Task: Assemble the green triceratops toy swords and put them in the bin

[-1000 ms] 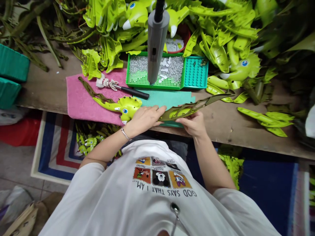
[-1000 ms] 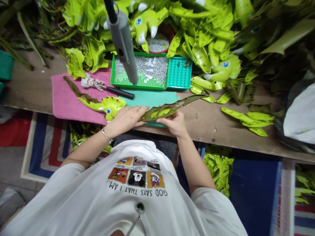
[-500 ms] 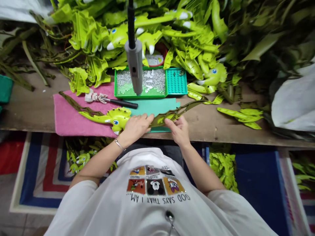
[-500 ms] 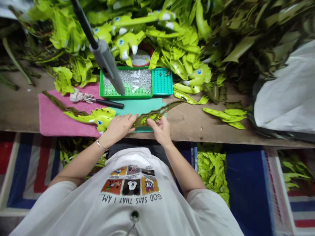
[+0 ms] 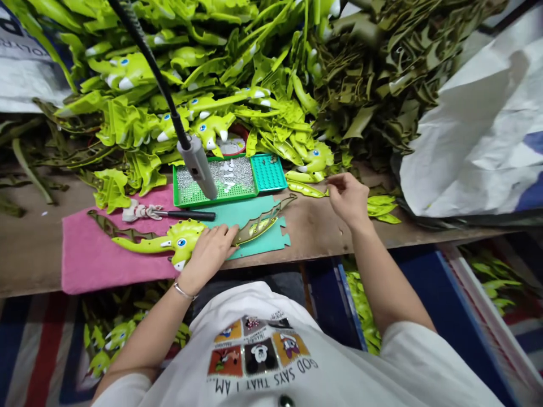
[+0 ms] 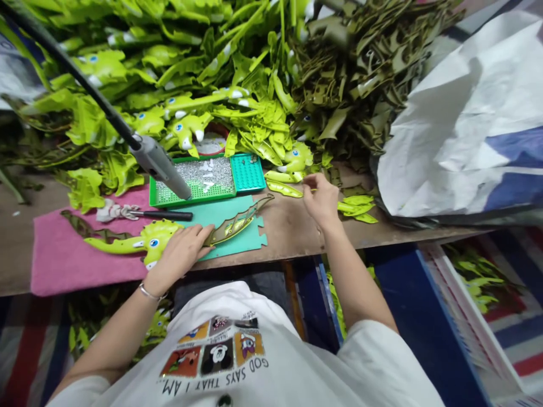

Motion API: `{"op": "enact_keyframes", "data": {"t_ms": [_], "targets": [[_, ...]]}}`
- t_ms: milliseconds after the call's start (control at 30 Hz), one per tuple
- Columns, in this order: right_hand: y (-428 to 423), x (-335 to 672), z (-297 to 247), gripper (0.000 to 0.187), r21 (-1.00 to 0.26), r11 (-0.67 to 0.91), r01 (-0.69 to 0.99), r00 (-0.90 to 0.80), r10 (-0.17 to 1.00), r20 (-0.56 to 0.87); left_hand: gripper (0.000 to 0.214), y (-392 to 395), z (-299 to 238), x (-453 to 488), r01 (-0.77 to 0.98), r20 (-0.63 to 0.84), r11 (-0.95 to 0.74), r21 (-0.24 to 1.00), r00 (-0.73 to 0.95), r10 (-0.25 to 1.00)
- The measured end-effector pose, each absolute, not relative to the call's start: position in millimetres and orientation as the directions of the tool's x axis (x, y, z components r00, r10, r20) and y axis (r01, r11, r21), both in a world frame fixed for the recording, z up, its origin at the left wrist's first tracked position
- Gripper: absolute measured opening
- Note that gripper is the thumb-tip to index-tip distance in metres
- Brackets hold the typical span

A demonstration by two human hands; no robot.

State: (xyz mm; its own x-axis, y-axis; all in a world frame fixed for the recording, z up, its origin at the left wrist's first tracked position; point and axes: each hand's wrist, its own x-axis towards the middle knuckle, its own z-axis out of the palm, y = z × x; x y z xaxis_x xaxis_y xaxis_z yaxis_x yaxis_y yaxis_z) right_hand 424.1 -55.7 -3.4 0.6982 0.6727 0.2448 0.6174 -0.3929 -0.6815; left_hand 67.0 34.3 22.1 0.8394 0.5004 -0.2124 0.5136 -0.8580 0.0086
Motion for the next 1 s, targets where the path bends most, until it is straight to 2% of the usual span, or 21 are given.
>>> {"op": "enact_keyframes", "data": {"t_ms": [67, 167, 300, 367, 467, 567, 633, 700, 800, 900, 1000], "targets": [[-46.5, 431.4, -4.0, 0.019, -0.578, -0.415, 0.703, 0.643, 0.717, 0.269, 0.037, 31.8, 24.9, 72.1, 0.49, -0.224, -0.871, 0.028, 0.852, 0.472], [-35.7, 429.9, -14.4, 0.022, -0.468, -0.402, 0.787, 0.53, 0.829, 0.178, 0.032, 29.3, 26.3, 78.5, 0.478, -0.215, -0.876, 0.068, 0.864, 0.455], [-28.9, 424.1, -38.1, 0.028, -0.317, -0.324, 0.891, 0.387, 0.908, 0.16, 0.027, 35.3, 27.4, 86.4, 0.494, -0.28, -0.842, 0.215, 0.857, 0.432], [-29.1, 427.3, -46.4, 0.031, -0.331, -0.308, 0.892, 0.382, 0.905, 0.187, 0.029, 42.4, 30.0, 91.0, 0.524, -0.36, -0.802, 0.287, 0.835, 0.416], [-34.7, 435.4, -46.9, 0.035, -0.416, -0.267, 0.869, 0.383, 0.897, 0.223, 0.039, 55.5, 34.5, 99.1, 0.566, -0.485, -0.726, 0.39, 0.797, 0.361], [-45.7, 428.1, -31.4, 0.032, -0.431, -0.191, 0.882, 0.348, 0.881, 0.321, 0.049, 68.8, 36.1, 106.9, 0.561, -0.558, -0.657, 0.503, 0.792, 0.249], [-53.7, 408.1, -14.9, 0.03, -0.41, -0.132, 0.902, 0.288, 0.893, 0.345, 0.043, 76.6, 34.3, 110.9, 0.537, -0.567, -0.609, 0.584, 0.806, 0.167], [-60.6, 378.6, 1.2, 0.037, -0.397, -0.033, 0.917, 0.162, 0.941, 0.298, 0.045, 82.8, 30.9, 113.6, 0.527, -0.558, -0.549, 0.649, 0.82, 0.127], [-66.7, 332.1, 12.7, 0.049, -0.415, 0.186, 0.891, -0.093, 0.968, 0.234, 0.054, 87.6, 25.7, 115.0, 0.555, -0.553, -0.441, 0.705, 0.82, 0.148], [-65.1, 303.0, 4.6, 0.042, -0.377, 0.348, 0.858, -0.287, 0.934, 0.211, 0.061, 87.9, 23.3, 114.4, 0.573, -0.551, -0.369, 0.732, 0.816, 0.173], [-57.7, 297.1, -9.5, 0.037, -0.33, 0.438, 0.836, -0.388, 0.897, 0.21, 0.061, 86.6, 23.1, 113.8, 0.575, -0.548, -0.342, 0.744, 0.817, 0.181]]}}
